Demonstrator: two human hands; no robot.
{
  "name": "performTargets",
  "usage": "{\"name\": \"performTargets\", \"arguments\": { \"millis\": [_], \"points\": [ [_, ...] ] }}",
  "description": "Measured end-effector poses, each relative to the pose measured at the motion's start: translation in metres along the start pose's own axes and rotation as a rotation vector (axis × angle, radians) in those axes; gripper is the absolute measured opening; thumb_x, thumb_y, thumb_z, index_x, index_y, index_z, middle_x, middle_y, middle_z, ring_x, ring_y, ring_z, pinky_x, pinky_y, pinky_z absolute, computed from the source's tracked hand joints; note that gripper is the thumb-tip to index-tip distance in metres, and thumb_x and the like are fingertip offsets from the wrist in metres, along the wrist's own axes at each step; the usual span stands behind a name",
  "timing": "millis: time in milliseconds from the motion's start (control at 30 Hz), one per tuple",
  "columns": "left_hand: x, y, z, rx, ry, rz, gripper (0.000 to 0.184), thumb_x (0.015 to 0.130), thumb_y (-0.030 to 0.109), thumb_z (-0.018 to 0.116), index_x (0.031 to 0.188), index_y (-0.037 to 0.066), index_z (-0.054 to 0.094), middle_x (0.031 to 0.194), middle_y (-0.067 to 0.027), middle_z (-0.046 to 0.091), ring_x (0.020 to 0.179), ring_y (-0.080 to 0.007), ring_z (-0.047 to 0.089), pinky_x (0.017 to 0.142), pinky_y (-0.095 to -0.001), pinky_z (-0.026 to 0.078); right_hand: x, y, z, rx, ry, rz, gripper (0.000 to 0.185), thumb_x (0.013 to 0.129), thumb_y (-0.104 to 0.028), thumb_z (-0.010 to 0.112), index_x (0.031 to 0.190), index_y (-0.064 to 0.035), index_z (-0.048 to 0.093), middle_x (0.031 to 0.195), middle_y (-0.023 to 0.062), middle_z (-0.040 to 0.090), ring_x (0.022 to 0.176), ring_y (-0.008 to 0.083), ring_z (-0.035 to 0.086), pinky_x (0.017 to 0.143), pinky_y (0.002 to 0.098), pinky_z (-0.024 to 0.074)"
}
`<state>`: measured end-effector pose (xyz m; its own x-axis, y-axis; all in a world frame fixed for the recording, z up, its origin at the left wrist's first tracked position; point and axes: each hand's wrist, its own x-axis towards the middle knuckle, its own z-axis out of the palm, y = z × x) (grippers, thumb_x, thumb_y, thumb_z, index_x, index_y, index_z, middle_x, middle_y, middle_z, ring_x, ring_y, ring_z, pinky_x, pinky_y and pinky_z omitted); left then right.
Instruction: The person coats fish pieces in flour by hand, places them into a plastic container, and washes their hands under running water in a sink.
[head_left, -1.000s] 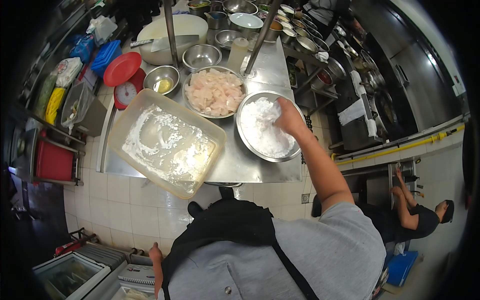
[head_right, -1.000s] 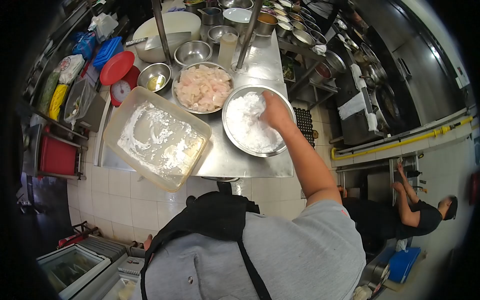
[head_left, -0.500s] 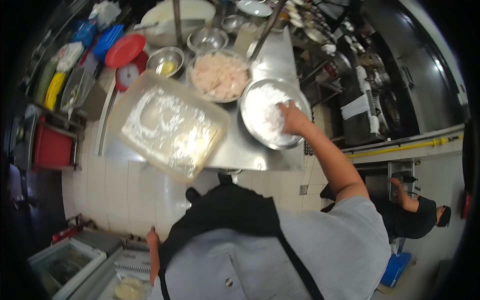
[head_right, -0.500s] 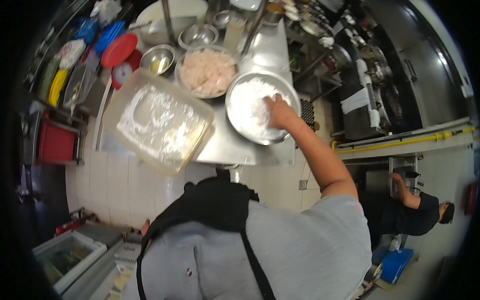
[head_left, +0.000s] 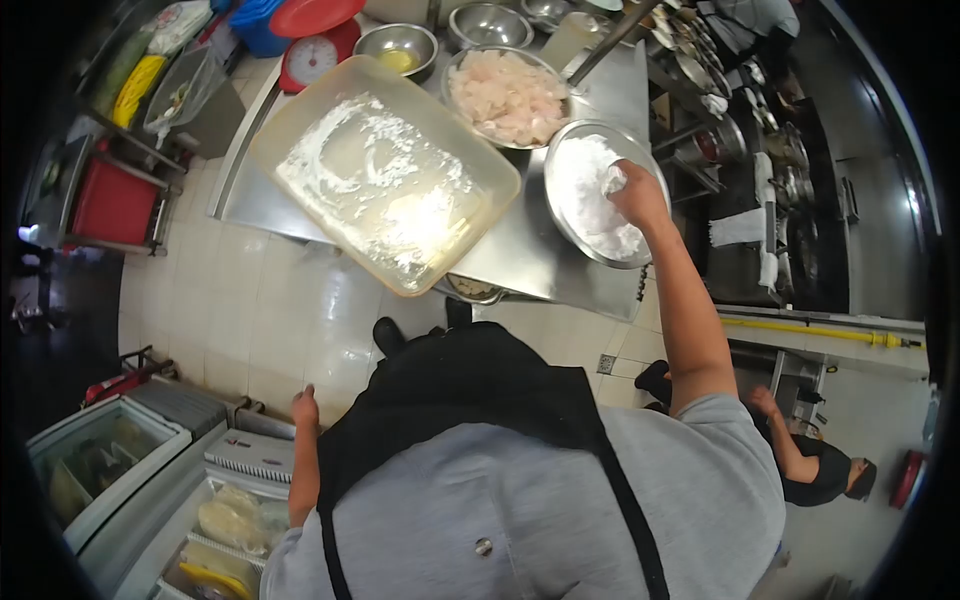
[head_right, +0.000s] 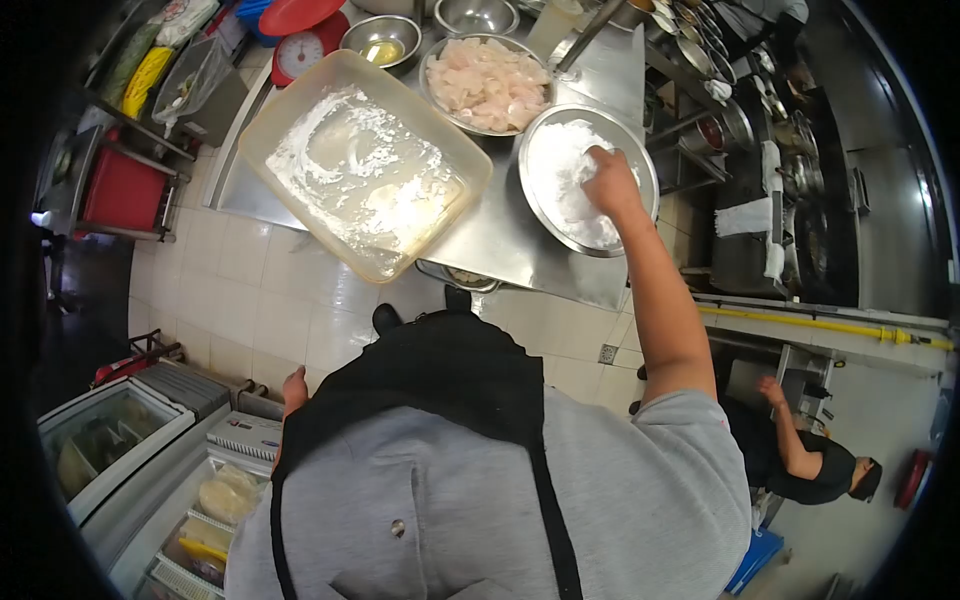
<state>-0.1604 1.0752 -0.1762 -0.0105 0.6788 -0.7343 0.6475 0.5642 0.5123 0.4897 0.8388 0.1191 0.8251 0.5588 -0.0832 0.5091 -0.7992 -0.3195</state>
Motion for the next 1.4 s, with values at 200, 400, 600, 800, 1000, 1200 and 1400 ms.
{"name": "performTargets", "arguments": {
  "millis": [200, 400, 600, 800, 1000, 1200, 1400],
  "points": [
    [0.004, -0.008, -0.012, 0.324, -0.039, 0.004, 0.057, 0.085, 0.037, 0.058, 0.118, -0.010, 0.053, 0.112, -0.0228, 0.059, 0.101, -0.0325, 0.056, 0.085, -0.0418, 0.044, -0.001, 0.002, -0.044, -0.022, 0.020, -0.022, 0.059, 0.061, -0.012, 0.074, 0.116, -0.0002, 0.058, 0.114, 0.0222, 0.058, 0.108, 0.0343, 0.056, 0.090, 0.0355, 0.0459],
    [-0.017, 0.031, -0.010, 0.200, 0.012, -0.091, 0.057, 0.086, 0.037, 0.057, 0.119, -0.008, 0.052, 0.113, -0.0222, 0.058, 0.101, -0.0321, 0.055, 0.082, -0.0429, 0.045, -0.028, -0.003, -0.029, -0.195, -0.223, -0.061, 0.083, 0.062, -0.014, 0.073, 0.137, -0.0200, 0.038, 0.138, 0.0321, 0.029, 0.122, 0.0443, 0.041, 0.097, 0.0423, 0.0418],
    [0.005, 0.021, -0.009, 0.376, -0.024, 0.099, 0.056, 0.086, 0.034, 0.057, 0.120, -0.010, 0.051, 0.117, -0.0222, 0.057, 0.106, -0.0316, 0.054, 0.088, -0.0395, 0.043, 0.011, 0.024, -0.006, -0.121, -0.027, -0.098, 0.058, 0.063, -0.009, 0.067, 0.120, -0.0146, 0.058, 0.130, 0.0299, 0.043, 0.113, 0.0381, 0.052, 0.096, 0.0357, 0.0431],
    [-0.007, 0.043, -0.007, 0.270, -0.021, 0.044, 0.056, 0.087, 0.032, 0.058, 0.122, -0.010, 0.049, 0.118, -0.0227, 0.056, 0.107, -0.0317, 0.054, 0.089, -0.0393, 0.042, -0.010, -0.003, -0.016, -0.101, -0.093, -0.074, 0.063, 0.060, -0.008, 0.071, 0.121, -0.0123, 0.056, 0.130, 0.0277, 0.043, 0.113, 0.0365, 0.053, 0.093, 0.0376, 0.0455],
    [-0.033, 0.055, 0.004, 0.214, 0.011, -0.036, 0.054, 0.088, 0.033, 0.057, 0.121, -0.009, 0.051, 0.118, -0.0224, 0.056, 0.105, -0.0301, 0.054, 0.085, -0.0380, 0.044, 0.009, 0.031, -0.018, -0.013, -0.055, -0.028, 0.072, 0.060, -0.013, 0.073, 0.127, -0.0083, 0.048, 0.123, 0.0247, 0.049, 0.111, 0.0377, 0.051, 0.094, 0.0386, 0.0449],
    [0.010, -0.014, -0.006, 0.314, -0.015, 0.100, 0.053, 0.087, 0.034, 0.057, 0.117, -0.010, 0.053, 0.109, -0.0216, 0.060, 0.096, -0.0293, 0.057, 0.080, -0.0372, 0.045, -0.015, 0.021, -0.014, -0.213, -0.219, -0.080, 0.071, 0.063, -0.011, 0.068, 0.130, -0.0084, 0.043, 0.127, 0.0308, 0.040, 0.112, 0.0440, 0.049, 0.096, 0.0388, 0.0432],
    [-0.004, -0.006, -0.008, 0.302, 0.011, 0.085, 0.050, 0.087, 0.034, 0.057, 0.111, -0.009, 0.057, 0.099, -0.0183, 0.060, 0.079, -0.0263, 0.056, 0.067, -0.0380, 0.045, 0.011, 0.024, -0.026, -0.039, -0.197, -0.051, 0.070, 0.067, -0.010, 0.065, 0.133, -0.0120, 0.042, 0.136, 0.0375, 0.027, 0.120, 0.0461, 0.042, 0.102, 0.0389, 0.0384]
  ]
}}
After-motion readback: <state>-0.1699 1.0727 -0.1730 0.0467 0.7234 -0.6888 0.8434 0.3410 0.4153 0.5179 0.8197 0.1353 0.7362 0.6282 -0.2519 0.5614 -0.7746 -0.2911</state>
